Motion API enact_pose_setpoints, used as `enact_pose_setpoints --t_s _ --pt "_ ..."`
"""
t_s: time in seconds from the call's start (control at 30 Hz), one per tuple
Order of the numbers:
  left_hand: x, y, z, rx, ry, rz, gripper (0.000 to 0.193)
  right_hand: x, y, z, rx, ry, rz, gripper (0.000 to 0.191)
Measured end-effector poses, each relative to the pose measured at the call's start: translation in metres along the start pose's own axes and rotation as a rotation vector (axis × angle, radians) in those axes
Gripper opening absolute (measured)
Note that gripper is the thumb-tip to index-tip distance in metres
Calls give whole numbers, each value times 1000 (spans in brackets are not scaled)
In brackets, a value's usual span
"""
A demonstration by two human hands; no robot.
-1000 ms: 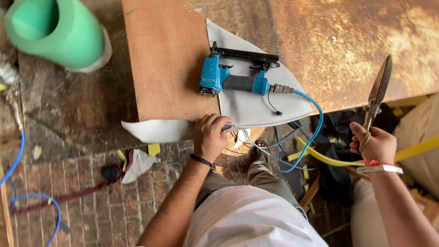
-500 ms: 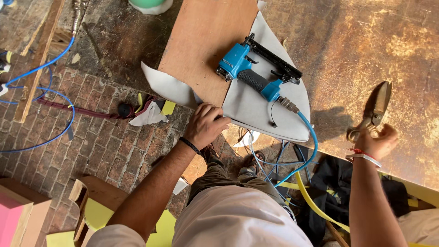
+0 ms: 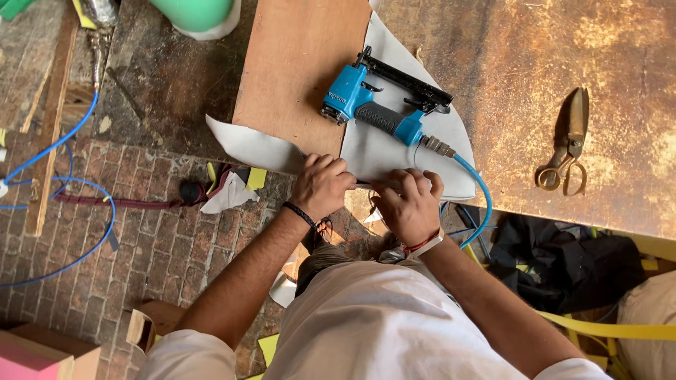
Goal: The person staples white fabric onto a wooden chair frame using a pneumatic staple gun, trims excess fabric with shears, and applies adhesive with a spray gun. The person then fits the upholstered piece onto a larger chair assembly.
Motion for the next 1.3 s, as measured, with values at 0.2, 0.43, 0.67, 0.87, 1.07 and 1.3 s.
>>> enact_pose_setpoints --t_s 0.2,0.43,0.67,0.87,1.07,1.3 --pt "-1 -13 -9 -85 -23 154 6 -12 -22 25 -36 61 89 13" --pt "23 -46 -24 -383 -30 446 9 -18 -61 34 -118 86 287 15" --pt "27 -45 -30 -427 34 423 11 -16 -84 26 -146 146 395 16" --pt "32 -44 -28 -463 76 321 11 -9 -84 24 -187 127 443 23" --pt "34 -48 -25 -420 114 332 15 6 -73 16 -122 96 523 20" --pt "40 -49 -21 -384 169 359 13 65 -21 7 -59 -71 375 48"
Point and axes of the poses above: each hand's wrist, its own x-axis towards the middle knuckle, its own z-axis out of the palm, y = z × x, the point moved 1 cm from there along x, towards the middle knuckle, and after that the axes turned 7 degrees about -z, right-handed, at the moved point
